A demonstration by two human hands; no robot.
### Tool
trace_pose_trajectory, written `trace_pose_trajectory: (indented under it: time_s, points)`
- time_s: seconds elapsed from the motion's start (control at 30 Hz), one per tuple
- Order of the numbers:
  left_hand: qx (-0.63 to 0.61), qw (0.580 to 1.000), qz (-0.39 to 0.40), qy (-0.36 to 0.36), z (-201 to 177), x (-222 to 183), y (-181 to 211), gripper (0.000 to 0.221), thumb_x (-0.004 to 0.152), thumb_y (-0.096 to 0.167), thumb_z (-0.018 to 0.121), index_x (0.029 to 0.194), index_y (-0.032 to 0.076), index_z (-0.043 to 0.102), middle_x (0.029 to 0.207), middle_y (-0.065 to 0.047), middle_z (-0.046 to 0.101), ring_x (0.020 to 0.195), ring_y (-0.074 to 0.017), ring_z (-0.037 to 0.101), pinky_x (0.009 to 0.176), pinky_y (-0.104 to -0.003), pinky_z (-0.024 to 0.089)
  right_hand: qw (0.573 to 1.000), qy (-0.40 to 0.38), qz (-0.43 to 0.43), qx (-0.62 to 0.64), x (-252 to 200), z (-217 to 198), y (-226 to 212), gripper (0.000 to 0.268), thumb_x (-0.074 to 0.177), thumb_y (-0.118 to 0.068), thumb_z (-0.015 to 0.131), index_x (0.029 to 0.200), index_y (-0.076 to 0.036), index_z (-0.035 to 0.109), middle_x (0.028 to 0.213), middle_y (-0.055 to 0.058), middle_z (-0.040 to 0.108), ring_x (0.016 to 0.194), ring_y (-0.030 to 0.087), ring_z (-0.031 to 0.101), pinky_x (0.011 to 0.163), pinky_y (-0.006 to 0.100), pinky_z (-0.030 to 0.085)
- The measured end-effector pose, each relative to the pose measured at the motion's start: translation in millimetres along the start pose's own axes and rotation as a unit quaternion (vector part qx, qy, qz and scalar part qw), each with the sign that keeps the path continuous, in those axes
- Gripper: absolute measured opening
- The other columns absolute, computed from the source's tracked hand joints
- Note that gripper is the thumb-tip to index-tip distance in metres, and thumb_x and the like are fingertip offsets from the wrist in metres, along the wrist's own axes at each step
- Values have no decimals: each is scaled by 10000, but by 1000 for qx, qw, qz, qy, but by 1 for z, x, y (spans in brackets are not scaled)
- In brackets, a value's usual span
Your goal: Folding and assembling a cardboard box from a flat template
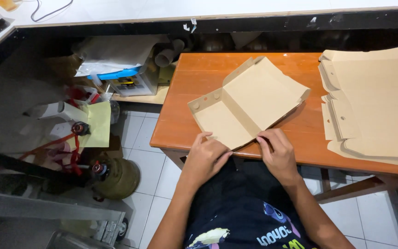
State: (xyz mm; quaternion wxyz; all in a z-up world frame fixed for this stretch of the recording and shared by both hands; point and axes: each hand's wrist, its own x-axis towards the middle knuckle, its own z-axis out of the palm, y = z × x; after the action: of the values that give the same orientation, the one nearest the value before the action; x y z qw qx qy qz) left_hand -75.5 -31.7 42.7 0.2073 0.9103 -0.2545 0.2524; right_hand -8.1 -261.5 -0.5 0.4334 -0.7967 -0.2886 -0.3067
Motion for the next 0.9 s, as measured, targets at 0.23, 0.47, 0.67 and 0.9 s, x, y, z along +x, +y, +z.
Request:
trace_pose_trajectory:
  time_s: [0.23,0.47,0.67,0.9]
  points:
    - [-62,997,41,28,44,22,38,221,925,342,717,953,124,696,841,-78,733,882,-208,721,1075,-452,455,998,-17,62,11,22,-27,33,64,969,-67,689,1004,-100,732,970,97,651,948,329,695,823,399,561]
    - [-214,959,63,175,15,65,-11,314,948,277,720,1227,135,697,1205,-79,734,1191,-280,683,1155,-448,475,928,-110,265,239,57,-28,53,455,922,-66,709,1295,31,466,1374,237,444,1156,346,612,974,420,526]
    - [-358,872,-278,184,-33,85,-77,814,938,473,711,1587,224,286,1576,-192,363,1446,-448,377,1087,-626,449,928,-108,268,234,70,-12,90,642,828,110,592,1424,-32,398,1278,214,560,1066,264,622,918,365,529]
    - [-443,847,-181,232,-13,141,-100,832,1007,157,683,1665,240,182,1672,-244,215,1500,-433,311,1177,-575,394,981,-52,118,146,144,-18,70,572,836,146,590,1392,33,517,1208,249,571,1085,341,603,934,356,531]
